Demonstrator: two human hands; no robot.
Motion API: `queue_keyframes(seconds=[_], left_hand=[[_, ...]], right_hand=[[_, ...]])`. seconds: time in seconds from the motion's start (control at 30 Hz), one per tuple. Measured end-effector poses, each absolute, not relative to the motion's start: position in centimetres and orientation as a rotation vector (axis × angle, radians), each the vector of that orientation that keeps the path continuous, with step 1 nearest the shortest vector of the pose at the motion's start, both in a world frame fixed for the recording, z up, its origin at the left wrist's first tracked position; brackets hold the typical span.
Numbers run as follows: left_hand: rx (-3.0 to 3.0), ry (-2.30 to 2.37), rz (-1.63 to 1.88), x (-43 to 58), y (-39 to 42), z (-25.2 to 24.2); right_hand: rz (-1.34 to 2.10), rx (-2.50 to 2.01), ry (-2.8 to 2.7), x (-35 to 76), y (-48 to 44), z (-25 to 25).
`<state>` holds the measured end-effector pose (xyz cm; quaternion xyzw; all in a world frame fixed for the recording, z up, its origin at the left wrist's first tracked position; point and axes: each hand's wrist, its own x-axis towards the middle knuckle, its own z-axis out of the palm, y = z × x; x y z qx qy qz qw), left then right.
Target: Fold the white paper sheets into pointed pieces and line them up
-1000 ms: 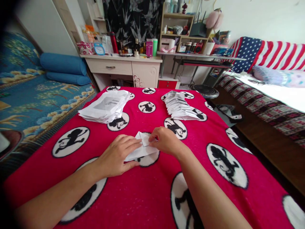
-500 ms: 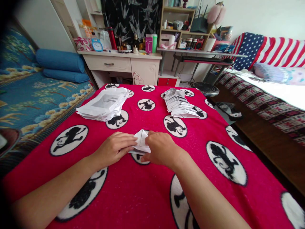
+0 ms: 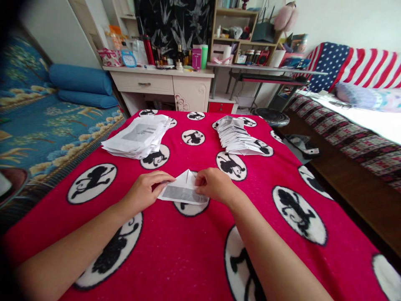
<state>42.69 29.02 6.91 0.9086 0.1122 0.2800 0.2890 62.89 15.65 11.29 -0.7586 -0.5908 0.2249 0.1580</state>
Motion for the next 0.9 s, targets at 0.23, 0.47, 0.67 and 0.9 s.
queue_keyframes(seconds=[0.23, 0.47, 0.67, 0.9], left_hand=[[2.671, 0.333, 0.69, 42.2, 28.9, 7.4], [2.923, 0.274, 0.539, 41.8, 26.5, 9.9], [3.034, 0.261, 0.44, 41.8, 25.2, 10.4], [3.094, 0.244, 0.515, 42.1, 26.1, 9.3]], right_hand=[[0.458, -2.407, -1.583, 61.9, 15.5, 11.8], [0.289, -2.38, -1.862, 61.0, 15.7, 12.0], [0.242, -2.522, -1.957, 58.8, 15.1, 14.5], [0.16, -2.541, -2.189, 55.9, 13.8, 15.3]])
